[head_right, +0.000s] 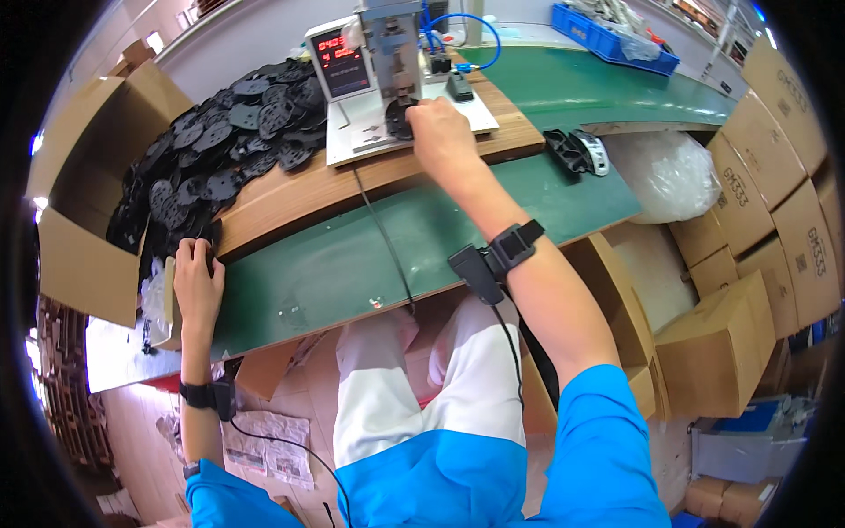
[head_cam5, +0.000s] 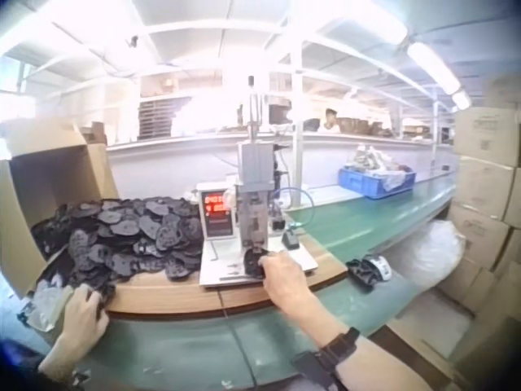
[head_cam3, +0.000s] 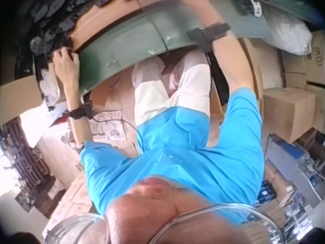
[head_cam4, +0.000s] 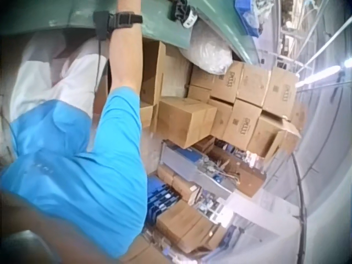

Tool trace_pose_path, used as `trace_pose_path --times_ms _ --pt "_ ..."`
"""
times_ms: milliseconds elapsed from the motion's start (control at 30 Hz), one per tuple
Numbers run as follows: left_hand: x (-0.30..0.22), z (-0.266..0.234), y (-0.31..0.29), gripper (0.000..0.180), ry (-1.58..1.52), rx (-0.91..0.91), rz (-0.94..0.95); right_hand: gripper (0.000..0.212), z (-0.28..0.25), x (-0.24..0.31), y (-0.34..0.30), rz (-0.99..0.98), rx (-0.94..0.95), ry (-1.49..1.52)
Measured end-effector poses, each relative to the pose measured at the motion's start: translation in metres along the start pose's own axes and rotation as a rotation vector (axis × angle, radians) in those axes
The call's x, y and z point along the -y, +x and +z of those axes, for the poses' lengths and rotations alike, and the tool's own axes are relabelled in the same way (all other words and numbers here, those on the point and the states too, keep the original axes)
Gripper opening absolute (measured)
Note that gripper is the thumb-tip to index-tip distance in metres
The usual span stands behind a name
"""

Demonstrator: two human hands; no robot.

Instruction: Use a specialized press machine to assemble or test black plastic electronic components at a factory workstation.

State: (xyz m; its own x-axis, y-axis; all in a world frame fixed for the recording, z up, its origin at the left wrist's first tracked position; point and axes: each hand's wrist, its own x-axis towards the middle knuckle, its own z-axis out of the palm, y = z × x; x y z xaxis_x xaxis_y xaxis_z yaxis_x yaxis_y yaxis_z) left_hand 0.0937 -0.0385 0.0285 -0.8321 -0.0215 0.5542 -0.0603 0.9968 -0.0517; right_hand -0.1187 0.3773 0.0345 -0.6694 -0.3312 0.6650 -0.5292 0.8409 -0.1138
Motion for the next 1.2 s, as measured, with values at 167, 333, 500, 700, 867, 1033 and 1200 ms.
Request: trace_pose_path --times_ms 167,333,500,700,867,1033,1200 --pt "-0.066 -0.008 0.012 0.024 -0.189 -0.076 0.125 0.014 -0.003 0.004 0.0 -0.023 -0.029 0.017" --pt "-0.112 -0.002 0.031 0.027 -0.315 -0.049 0.176 0.013 -0.005 0.007 0.0 -0.006 0.001 -0.009" --pt "-0.103 0.017 0.052 0.026 -0.399 -0.119 0.107 0.013 -0.003 0.009 0.004 -0.027 -0.009 0.017" --pt "-0.105 -0.008 0.052 0.018 -0.451 -0.262 0.054 0.013 -0.005 0.007 0.0 -0.019 -0.018 0.009" --pt "-0.129 -0.02 0.044 0.018 -0.425 -0.252 0.002 0.012 0.001 0.003 -0.003 -0.032 -0.047 -0.007" --pt "-0.157 -0.011 0.066 0.022 -0.469 -0.274 0.05 0.022 -0.006 -0.001 0.008 0.019 0.095 0.0" --pt "-0.195 0.012 0.095 0.03 -0.624 -0.188 0.351 0.028 -0.036 0.002 -0.002 0.102 0.003 0.118"
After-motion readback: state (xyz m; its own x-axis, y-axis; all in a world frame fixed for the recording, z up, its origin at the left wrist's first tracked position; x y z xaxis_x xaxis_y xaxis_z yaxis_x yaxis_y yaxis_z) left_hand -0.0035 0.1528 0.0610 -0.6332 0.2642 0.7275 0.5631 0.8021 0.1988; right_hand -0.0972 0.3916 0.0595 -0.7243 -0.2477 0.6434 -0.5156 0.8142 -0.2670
